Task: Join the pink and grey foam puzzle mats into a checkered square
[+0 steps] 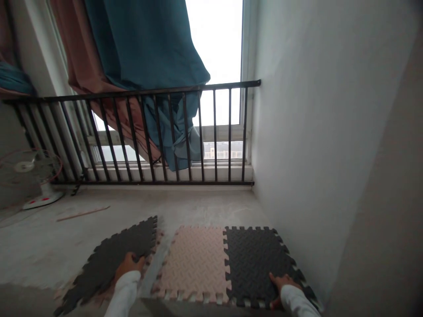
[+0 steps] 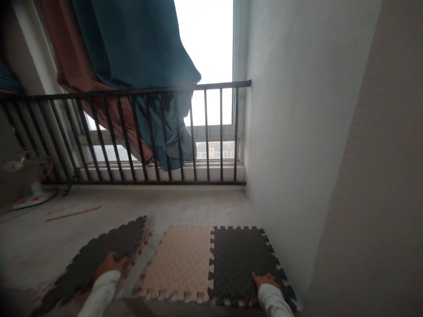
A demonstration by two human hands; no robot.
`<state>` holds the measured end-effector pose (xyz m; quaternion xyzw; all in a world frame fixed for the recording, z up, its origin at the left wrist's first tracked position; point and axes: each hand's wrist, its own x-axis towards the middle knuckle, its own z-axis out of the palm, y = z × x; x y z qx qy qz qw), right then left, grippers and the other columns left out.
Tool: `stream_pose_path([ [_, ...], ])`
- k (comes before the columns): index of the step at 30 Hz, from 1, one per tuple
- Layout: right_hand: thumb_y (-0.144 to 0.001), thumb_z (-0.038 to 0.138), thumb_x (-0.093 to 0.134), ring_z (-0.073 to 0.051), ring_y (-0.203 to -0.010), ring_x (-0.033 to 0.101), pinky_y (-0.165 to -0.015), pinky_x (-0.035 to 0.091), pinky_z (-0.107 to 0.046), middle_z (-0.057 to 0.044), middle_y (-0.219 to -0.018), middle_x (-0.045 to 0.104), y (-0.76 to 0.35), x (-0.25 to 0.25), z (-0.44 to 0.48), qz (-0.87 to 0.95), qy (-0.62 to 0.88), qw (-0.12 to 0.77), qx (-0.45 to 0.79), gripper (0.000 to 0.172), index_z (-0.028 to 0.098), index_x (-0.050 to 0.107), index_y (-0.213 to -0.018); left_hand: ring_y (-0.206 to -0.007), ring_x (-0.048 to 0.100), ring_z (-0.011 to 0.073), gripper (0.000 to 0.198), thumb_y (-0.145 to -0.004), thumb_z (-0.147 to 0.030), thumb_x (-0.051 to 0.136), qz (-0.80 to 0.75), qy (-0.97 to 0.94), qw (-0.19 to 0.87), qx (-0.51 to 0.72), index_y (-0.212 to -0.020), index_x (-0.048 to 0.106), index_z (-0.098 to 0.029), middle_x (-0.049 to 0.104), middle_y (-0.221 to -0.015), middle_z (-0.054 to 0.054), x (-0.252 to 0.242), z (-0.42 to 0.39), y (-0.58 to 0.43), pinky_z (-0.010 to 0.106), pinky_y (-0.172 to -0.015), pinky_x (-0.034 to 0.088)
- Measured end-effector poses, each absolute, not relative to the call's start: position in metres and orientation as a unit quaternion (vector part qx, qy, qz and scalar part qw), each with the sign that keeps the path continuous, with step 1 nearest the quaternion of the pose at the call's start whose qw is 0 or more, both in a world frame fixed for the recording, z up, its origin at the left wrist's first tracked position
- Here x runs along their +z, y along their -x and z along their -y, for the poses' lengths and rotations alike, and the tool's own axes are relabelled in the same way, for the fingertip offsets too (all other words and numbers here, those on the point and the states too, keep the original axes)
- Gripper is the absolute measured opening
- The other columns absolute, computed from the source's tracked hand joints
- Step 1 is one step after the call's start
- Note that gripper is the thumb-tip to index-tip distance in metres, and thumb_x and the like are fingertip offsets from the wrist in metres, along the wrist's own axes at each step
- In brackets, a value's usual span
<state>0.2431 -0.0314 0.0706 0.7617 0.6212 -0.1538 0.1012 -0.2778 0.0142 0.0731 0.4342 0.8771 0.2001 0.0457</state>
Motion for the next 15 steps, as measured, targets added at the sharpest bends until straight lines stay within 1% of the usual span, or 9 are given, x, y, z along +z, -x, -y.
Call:
stream_pose_path([
  [2, -0.031, 0.044, 0.072, -0.032, -0.117, 0.037, -0.091, 0.036, -0.045, -0.009, -0.120, 0.051, -0.242, 0.071, 0.031, -0.614, -0.764, 0.114, -0.162, 0.091, 0.032, 0.046, -0.118, -0.076, 0.059, 0.0206, 0.023, -0.065, -0.041, 0.048, -0.858, -0.451, 0.059, 0.238, -0.073, 0.051, -0.019, 0.062, -0.077, 0.008, 0.101, -0.030, 0.245, 0.026, -0.065, 0.043],
  [5, -0.037, 0.051, 0.068, -0.031, -0.118, 0.035, -0.092, 0.036, -0.046, -0.008, -0.120, 0.051, -0.241, 0.074, 0.032, -0.612, -0.763, 0.114, -0.174, 0.086, 0.033, 0.046, -0.118, -0.082, 0.056, 0.0192, 0.022, -0.068, -0.034, 0.044, -0.822, -0.462, 0.032, 0.331, -0.076, 0.053, -0.016, 0.061, -0.082, 0.008, 0.135, -0.046, 0.180, 0.026, -0.073, 0.043],
  [8, -0.041, 0.054, 0.066, -0.031, -0.119, 0.034, -0.091, 0.035, -0.047, -0.008, -0.122, 0.049, -0.240, 0.077, 0.034, -0.613, -0.762, 0.106, -0.181, 0.085, 0.033, 0.043, -0.121, -0.088, 0.055, 0.0181, 0.029, -0.071, -0.032, 0.041, -0.748, -0.549, 0.099, 0.360, -0.088, 0.056, -0.014, 0.061, -0.089, 0.009, 0.149, -0.043, 0.091, 0.027, -0.080, 0.042],
  [9, -0.041, 0.053, 0.067, -0.031, -0.120, 0.032, -0.092, 0.035, -0.046, -0.008, -0.124, 0.047, -0.240, 0.079, 0.035, -0.610, -0.762, 0.114, -0.183, 0.088, 0.032, 0.041, -0.123, -0.092, 0.054, 0.0178, 0.032, -0.071, -0.031, 0.042, -0.706, -0.604, 0.132, 0.345, -0.095, 0.056, -0.015, 0.061, -0.095, 0.008, 0.148, -0.038, 0.059, 0.028, -0.084, 0.041],
  [10, -0.040, 0.052, 0.068, -0.031, -0.121, 0.030, -0.094, 0.034, -0.046, -0.009, -0.127, 0.045, -0.240, 0.080, 0.036, -0.606, -0.763, 0.127, -0.184, 0.093, 0.031, 0.038, -0.125, -0.101, 0.050, 0.0189, 0.039, -0.069, -0.031, 0.046, -0.662, -0.661, 0.155, 0.316, -0.105, 0.054, -0.017, 0.058, -0.107, 0.008, 0.145, -0.030, 0.026, 0.030, -0.091, 0.037],
  [11, -0.039, 0.050, 0.069, -0.031, -0.122, 0.028, -0.095, 0.032, -0.045, -0.010, -0.130, 0.041, -0.239, 0.081, 0.037, -0.602, -0.764, 0.142, -0.185, 0.097, 0.030, 0.034, -0.127, -0.113, 0.041, 0.0212, 0.049, -0.068, -0.036, 0.049, -0.620, -0.710, 0.160, 0.292, -0.114, 0.050, -0.019, 0.050, -0.121, 0.007, 0.139, -0.021, -0.003, 0.034, -0.097, 0.031],
  [12, -0.040, 0.048, 0.070, -0.031, -0.123, 0.026, -0.096, 0.031, -0.045, -0.010, -0.132, 0.038, -0.238, 0.082, 0.039, -0.599, -0.763, 0.155, -0.185, 0.099, 0.030, 0.030, -0.129, -0.121, 0.031, 0.0229, 0.057, -0.068, -0.042, 0.049, -0.576, -0.757, 0.170, 0.259, -0.122, 0.042, -0.023, 0.038, -0.133, 0.005, 0.132, -0.012, -0.029, 0.037, -0.100, 0.027],
  [13, -0.042, 0.047, 0.070, -0.030, -0.124, 0.024, -0.097, 0.030, -0.044, -0.010, -0.134, 0.036, -0.238, 0.083, 0.041, -0.598, -0.763, 0.164, -0.185, 0.099, 0.029, 0.027, -0.130, -0.126, 0.023, 0.0242, 0.066, -0.067, -0.047, 0.049, -0.556, -0.778, 0.187, 0.225, -0.128, 0.033, -0.027, 0.027, -0.139, 0.002, 0.124, -0.003, -0.048, 0.041, -0.100, 0.026],
  [15, -0.047, 0.044, 0.068, -0.030, -0.125, 0.021, -0.098, 0.028, -0.044, -0.009, -0.136, 0.032, -0.236, 0.085, 0.044, -0.597, -0.763, 0.170, -0.182, 0.095, 0.030, 0.024, -0.130, -0.129, 0.012, 0.0271, 0.080, -0.063, -0.051, 0.053, -0.577, -0.777, 0.210, 0.142, -0.132, 0.020, -0.029, 0.014, -0.142, 0.002, 0.106, 0.009, -0.064, 0.048, -0.100, 0.021],
])
